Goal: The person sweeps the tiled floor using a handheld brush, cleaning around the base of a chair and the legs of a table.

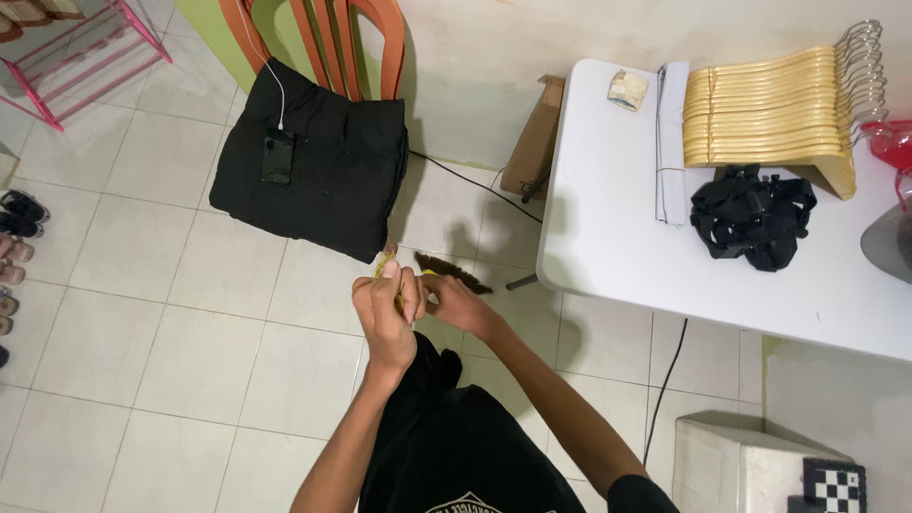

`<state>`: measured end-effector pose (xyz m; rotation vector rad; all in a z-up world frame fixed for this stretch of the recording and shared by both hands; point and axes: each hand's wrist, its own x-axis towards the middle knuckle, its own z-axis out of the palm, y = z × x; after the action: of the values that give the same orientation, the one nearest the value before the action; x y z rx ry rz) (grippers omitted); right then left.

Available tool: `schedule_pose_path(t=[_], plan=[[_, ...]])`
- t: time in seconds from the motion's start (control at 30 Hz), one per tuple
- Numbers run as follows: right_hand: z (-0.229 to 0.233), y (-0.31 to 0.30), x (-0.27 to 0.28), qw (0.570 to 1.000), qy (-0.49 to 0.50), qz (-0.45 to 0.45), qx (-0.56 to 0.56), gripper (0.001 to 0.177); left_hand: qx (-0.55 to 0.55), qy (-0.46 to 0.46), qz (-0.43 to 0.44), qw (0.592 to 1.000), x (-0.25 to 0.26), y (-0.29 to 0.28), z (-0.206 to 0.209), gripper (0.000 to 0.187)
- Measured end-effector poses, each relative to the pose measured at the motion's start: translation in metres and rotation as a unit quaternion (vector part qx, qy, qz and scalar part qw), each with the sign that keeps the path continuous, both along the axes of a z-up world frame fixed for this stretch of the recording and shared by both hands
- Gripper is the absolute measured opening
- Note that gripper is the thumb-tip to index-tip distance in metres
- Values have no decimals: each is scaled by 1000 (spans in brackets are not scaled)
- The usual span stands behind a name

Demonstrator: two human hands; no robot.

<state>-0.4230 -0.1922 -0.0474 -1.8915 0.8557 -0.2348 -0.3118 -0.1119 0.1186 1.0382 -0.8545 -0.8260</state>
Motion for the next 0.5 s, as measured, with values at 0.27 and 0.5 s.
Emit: schedule_pose_path(t=[0.27,0.5], plan=[[30,-13,-3,997,-8,20,-70,24,-45,-23,47,998,-5,20,15,56],[-23,-36,-1,995,-47,-3,-84,27,-15,-61,67,996,-10,9,-42,59]])
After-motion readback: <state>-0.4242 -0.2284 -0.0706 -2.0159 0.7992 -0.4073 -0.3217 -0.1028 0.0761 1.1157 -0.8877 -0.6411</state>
